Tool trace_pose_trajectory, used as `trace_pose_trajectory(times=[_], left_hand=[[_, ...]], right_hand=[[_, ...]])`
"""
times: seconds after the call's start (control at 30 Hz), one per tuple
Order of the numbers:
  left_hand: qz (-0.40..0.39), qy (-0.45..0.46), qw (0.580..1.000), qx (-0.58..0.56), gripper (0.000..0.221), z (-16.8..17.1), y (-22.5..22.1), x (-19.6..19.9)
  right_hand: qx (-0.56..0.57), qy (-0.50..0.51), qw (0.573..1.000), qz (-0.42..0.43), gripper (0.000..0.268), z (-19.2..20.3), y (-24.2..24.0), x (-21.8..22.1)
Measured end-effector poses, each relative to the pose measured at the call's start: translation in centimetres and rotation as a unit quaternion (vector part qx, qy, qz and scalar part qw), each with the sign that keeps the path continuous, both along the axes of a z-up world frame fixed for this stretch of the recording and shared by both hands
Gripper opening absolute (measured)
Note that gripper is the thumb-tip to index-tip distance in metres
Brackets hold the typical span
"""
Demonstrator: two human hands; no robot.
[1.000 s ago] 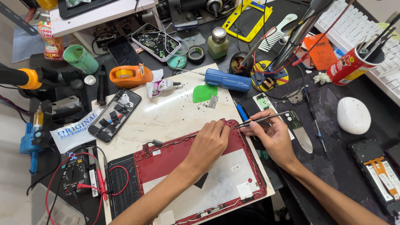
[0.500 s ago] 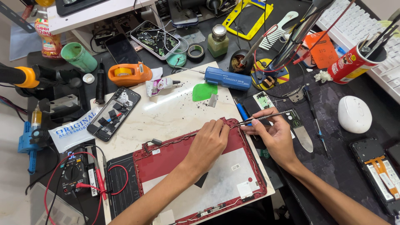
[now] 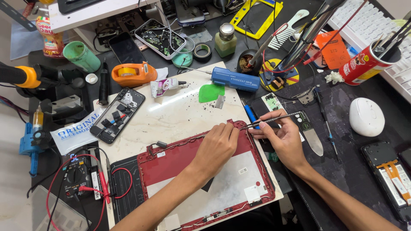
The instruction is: The person removes a screen panel from a laptop chassis, uses tweezers to manipulate internal wires along the frame, and wipes the components with a cloth.
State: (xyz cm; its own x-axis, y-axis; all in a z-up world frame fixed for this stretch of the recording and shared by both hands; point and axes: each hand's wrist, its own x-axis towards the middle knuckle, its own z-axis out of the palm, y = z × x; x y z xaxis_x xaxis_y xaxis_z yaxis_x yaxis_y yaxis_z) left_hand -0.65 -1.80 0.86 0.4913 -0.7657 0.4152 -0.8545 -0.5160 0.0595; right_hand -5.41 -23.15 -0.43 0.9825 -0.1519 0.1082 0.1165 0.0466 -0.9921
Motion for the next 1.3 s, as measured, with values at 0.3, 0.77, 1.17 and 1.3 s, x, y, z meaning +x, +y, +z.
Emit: trace_pose_trajectory(times=[0.3,0.77,1.17,1.3], left_hand=[[-0.001,0.020,0.999,-0.026,0.024,-0.2,0.0,0.3],[-0.015,0.060,0.997,-0.055,0.031,0.0,0.0,0.8],[-0.034,0.111,0.988,-0.098,0.019,0.4,-0.2,1.1],[-0.031,0.113,0.985,-0.130,0.019,0.2,-0.1,1.1]], right_hand=[[0.008,0.003,1.000,-0.013,0.017,0.0,0.0,0.1],[0.019,-0.005,0.999,-0.037,0.018,-0.1,-0.1,0.1],[-0.002,-0.007,1.000,0.005,0.017,-0.1,-1.1,0.0],[-0.006,-0.002,1.000,0.018,0.018,-0.2,-1.1,-0.2]])
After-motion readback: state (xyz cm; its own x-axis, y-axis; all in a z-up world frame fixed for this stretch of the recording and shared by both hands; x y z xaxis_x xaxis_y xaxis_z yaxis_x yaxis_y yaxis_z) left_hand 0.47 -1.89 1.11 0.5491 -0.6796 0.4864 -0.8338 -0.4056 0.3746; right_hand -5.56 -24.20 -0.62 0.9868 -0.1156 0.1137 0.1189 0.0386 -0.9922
